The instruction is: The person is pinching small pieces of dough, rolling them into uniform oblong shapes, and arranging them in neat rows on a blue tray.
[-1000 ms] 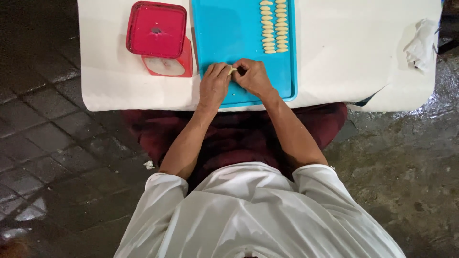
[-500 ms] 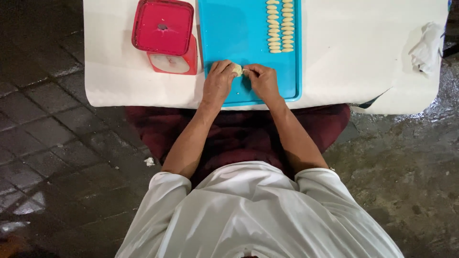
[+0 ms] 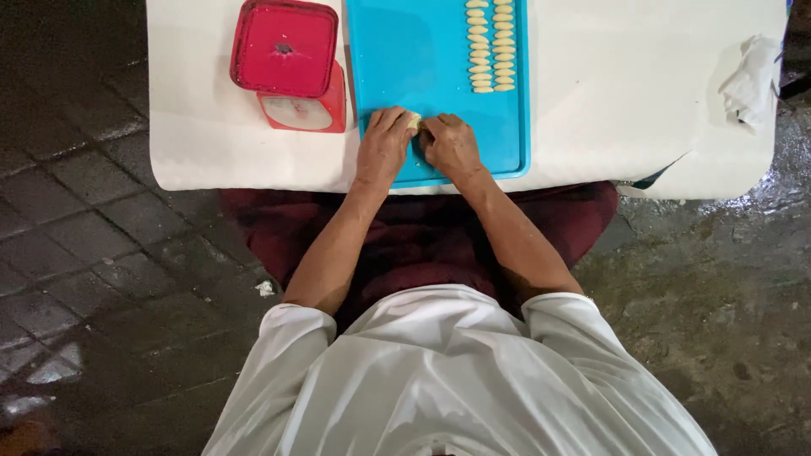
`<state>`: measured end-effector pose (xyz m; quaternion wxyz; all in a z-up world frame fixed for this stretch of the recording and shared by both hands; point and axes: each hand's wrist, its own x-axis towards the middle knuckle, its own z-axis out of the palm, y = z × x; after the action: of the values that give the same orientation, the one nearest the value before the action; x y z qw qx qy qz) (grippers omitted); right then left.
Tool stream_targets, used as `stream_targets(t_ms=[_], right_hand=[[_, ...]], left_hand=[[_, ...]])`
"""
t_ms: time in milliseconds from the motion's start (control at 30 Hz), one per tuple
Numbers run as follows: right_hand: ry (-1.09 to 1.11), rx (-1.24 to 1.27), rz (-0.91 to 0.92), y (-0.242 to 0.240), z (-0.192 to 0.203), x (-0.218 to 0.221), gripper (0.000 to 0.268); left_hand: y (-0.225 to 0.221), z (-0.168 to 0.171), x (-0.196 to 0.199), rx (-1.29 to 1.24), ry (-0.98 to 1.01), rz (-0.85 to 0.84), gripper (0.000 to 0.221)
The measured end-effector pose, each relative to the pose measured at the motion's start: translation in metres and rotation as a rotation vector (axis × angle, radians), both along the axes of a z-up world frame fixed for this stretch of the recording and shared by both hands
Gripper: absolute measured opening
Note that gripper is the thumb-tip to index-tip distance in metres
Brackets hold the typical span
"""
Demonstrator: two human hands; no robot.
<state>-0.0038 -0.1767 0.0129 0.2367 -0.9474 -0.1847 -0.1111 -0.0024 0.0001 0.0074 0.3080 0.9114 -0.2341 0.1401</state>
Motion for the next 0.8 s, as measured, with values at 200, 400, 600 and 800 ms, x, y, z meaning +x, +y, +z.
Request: stream_targets(t_ms=[200, 400, 600, 800], right_hand=[[0.104, 0.205, 0.015, -0.023, 0.006, -0.005, 0.006], [0.704, 0.943, -0.244, -0.037, 0.025, -0.031, 0.023], [0.748, 1.203, -0.225, -0.019, 0.034, -0.035, 0.023], [0.700, 1.226, -0.250, -0.014, 0.013, -0.032, 0.004]], left_hand=[[0.000, -0.022, 0.003, 0.000, -0.052, 0.012, 0.029], [-0.011, 0.030, -0.017, -0.362, 0.147, -0.022, 0.039], [-0.034, 0.039, -0.039, -0.654, 0.362, -0.057, 0.037], [-0.023, 0.031, -0.038, -0.799, 0.513, -0.008, 0.026]])
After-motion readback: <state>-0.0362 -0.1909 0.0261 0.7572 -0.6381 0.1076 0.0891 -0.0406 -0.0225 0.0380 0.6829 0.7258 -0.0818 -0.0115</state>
